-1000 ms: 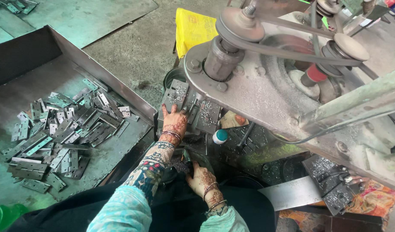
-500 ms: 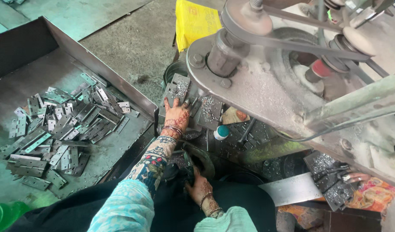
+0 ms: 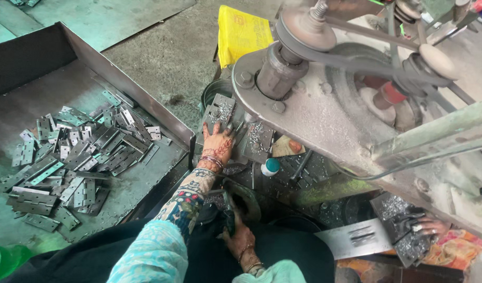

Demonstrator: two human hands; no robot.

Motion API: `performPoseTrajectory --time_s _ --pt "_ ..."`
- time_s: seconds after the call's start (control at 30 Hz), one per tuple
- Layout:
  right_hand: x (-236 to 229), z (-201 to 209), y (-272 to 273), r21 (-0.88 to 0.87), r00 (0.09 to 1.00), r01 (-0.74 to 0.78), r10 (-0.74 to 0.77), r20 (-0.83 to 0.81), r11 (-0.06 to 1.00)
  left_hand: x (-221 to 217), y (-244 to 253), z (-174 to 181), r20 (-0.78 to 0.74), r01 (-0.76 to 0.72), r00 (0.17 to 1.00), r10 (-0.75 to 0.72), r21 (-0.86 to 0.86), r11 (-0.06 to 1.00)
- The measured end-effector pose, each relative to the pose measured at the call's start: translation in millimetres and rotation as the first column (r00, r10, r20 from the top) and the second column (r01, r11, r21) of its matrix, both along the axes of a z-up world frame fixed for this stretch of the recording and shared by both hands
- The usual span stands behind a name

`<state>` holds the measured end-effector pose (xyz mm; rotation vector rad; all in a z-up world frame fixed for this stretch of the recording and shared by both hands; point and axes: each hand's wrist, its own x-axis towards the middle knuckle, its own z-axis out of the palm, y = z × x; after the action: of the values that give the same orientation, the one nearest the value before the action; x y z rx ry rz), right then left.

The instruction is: The person repeatedly picks small metal brackets from a bin, places them into a press machine, and operates the lever to process them. The processed pieces are then moved aside.

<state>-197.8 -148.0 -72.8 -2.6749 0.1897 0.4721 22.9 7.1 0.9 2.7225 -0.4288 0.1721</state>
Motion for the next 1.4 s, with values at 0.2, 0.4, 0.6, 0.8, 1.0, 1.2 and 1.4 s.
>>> performPoseTrajectory --time_s 0.2,0.4,0.6,0.8,1.0,1.2,1.4 --pt "-1 -7 -6 0.032 1.000 -0.018 0.019 -0.017 0.999 4 4 -12 0.120 -0.005 0.993 0.004 0.008 1.000" --pt "21 26 -12 -0.031 0.993 -0.093 0.095 0.071 0.995 22 -11 -14 0.027 -0.023 0.999 0.021 0.092 0.996" --pt "0 26 5 0.044 0.999 0.047 -0.046 -0.014 0.998 28 -7 -19 0.088 -0.026 0.996 0.023 0.030 0.999" --pt "17 57 3 -0.025 0.996 -0.092 0.091 -0.022 0.995 11 -19 -21 0.110 -0.054 0.993 0.049 0.044 0.998" --pt "26 62 0 -0.091 0.991 -0.128 0.126 -0.035 0.988 12 -24 -11 0.025 -0.076 0.997 0.075 0.066 0.995" --pt "-13 -7 5 0.039 0.987 -0.045 0.039 0.158 0.998 31 -23 -13 0.113 -0.059 0.992 0.056 0.019 0.998" --pt "-10 -12 -3 0.088 0.999 0.038 -0.041 0.032 0.995 18 -8 -32 0.107 -0.013 0.994 0.017 -0.035 0.999"
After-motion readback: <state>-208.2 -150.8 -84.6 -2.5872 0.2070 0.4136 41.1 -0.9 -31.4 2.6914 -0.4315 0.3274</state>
